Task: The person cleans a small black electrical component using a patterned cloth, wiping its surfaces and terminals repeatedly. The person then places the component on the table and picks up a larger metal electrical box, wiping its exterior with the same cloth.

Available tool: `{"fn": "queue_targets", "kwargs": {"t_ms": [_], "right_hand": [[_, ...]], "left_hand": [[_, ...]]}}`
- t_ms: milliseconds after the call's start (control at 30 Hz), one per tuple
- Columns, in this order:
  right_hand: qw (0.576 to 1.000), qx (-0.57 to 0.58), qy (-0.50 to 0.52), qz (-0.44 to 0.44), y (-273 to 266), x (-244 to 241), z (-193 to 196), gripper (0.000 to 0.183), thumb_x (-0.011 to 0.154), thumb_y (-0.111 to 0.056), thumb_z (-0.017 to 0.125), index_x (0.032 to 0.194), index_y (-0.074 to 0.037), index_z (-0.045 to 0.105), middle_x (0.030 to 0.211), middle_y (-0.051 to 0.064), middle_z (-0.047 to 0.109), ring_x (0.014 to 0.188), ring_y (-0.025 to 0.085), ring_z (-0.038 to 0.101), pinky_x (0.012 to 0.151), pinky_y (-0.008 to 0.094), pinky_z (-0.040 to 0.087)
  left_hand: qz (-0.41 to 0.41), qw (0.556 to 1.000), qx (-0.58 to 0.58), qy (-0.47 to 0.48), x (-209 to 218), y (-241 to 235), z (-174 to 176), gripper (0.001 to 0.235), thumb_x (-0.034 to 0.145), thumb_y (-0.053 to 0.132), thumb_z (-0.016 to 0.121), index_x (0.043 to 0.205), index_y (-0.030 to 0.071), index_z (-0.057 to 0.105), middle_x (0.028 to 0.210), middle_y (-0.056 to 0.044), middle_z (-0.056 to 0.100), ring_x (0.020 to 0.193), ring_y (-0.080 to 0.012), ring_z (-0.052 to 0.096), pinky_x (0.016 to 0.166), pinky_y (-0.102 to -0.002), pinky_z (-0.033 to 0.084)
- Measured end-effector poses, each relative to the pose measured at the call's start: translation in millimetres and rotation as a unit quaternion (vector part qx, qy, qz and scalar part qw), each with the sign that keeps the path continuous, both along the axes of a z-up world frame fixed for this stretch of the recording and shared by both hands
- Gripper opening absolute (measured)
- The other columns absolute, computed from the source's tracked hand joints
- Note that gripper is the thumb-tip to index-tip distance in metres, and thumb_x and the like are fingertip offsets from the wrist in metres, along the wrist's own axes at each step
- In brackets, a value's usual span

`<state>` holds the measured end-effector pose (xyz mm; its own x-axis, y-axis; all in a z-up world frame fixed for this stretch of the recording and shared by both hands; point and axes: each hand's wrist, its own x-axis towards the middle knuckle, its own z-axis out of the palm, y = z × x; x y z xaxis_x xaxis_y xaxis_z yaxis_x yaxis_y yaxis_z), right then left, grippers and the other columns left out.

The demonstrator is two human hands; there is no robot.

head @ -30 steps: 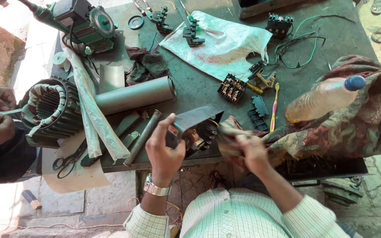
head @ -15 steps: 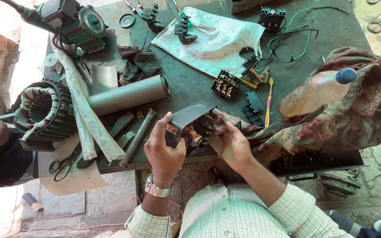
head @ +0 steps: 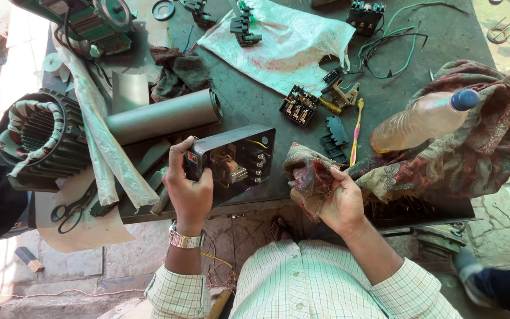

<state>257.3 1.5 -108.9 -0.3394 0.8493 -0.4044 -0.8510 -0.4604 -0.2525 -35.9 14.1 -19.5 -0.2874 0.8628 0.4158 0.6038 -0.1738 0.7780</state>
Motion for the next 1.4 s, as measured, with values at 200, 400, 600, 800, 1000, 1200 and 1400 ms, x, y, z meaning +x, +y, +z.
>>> {"fn": "queue_targets", "kwargs": {"t_ms": [200,400,600,800,1000,1200,1400], "right_hand": [[0.999,-0.025,-0.042,0.0,-5,-1,10,0.045,0.101,-0.033,0.039,0.134,-0.008,0.057,0.135,0.017,0.063,0.123,0.041,0.06,0.101,0.069,0.046],[0.992,0.089,-0.085,0.018,4,8,21,0.049,0.11,-0.033,0.039,0.144,-0.002,0.055,0.135,0.019,0.064,0.121,0.037,0.063,0.106,0.06,0.048],[0.99,0.012,-0.137,-0.021,-8,21,1,0.068,0.099,-0.06,0.036,0.132,-0.005,0.058,0.12,0.012,0.072,0.106,0.031,0.069,0.092,0.049,0.055],[0.969,0.099,-0.119,0.19,-41,1,-37,0.037,0.09,0.005,0.078,0.123,0.001,0.061,0.088,0.007,0.062,0.064,0.011,0.056,0.053,0.025,0.047],[0.955,0.015,-0.233,0.185,-26,6,-15,0.034,0.076,0.009,0.074,0.108,0.001,0.064,0.091,0.007,0.067,0.073,0.014,0.066,0.061,0.029,0.055],[0.975,0.078,-0.139,0.155,-30,12,-27,0.022,0.096,0.001,0.075,0.115,0.004,0.064,0.098,0.009,0.067,0.076,0.014,0.063,0.061,0.029,0.052],[0.975,0.056,-0.187,0.105,-21,18,-40,0.024,0.098,-0.005,0.061,0.122,0.0,0.062,0.118,0.012,0.069,0.102,0.023,0.069,0.091,0.043,0.059]], "left_hand": [[-0.01,1.0,-0.004,-0.013,12,-6,6,0.054,0.077,-0.007,0.063,0.129,0.007,0.062,0.096,-0.01,0.07,0.079,-0.0193,0.067,0.075,-0.03,0.054],[-0.016,1.0,-0.008,0.008,14,-3,10,0.055,0.076,-0.007,0.065,0.129,0.007,0.062,0.094,-0.011,0.07,0.08,-0.022,0.069,0.077,-0.032,0.055],[-0.032,0.999,0.025,0.032,13,-1,14,0.058,0.075,-0.008,0.064,0.131,0.006,0.061,0.1,-0.014,0.069,0.087,-0.0268,0.069,0.083,-0.035,0.055],[-0.023,0.999,-0.023,0.008,12,-4,12,0.056,0.075,-0.008,0.064,0.129,0.006,0.061,0.093,-0.012,0.068,0.077,-0.0241,0.068,0.075,-0.034,0.055],[-0.03,0.999,-0.01,0.006,11,-2,14,0.055,0.077,-0.008,0.064,0.13,0.006,0.061,0.093,-0.011,0.069,0.079,-0.0192,0.069,0.076,-0.031,0.054],[-0.015,0.999,-0.032,-0.015,10,-2,10,0.054,0.077,-0.008,0.064,0.129,0.007,0.061,0.089,-0.009,0.068,0.074,-0.017,0.065,0.072,-0.029,0.053],[-0.028,0.999,-0.015,-0.006,10,2,9,0.055,0.077,-0.008,0.063,0.129,0.006,0.061,0.091,-0.009,0.068,0.077,-0.017,0.066,0.075,-0.029,0.054]]}}
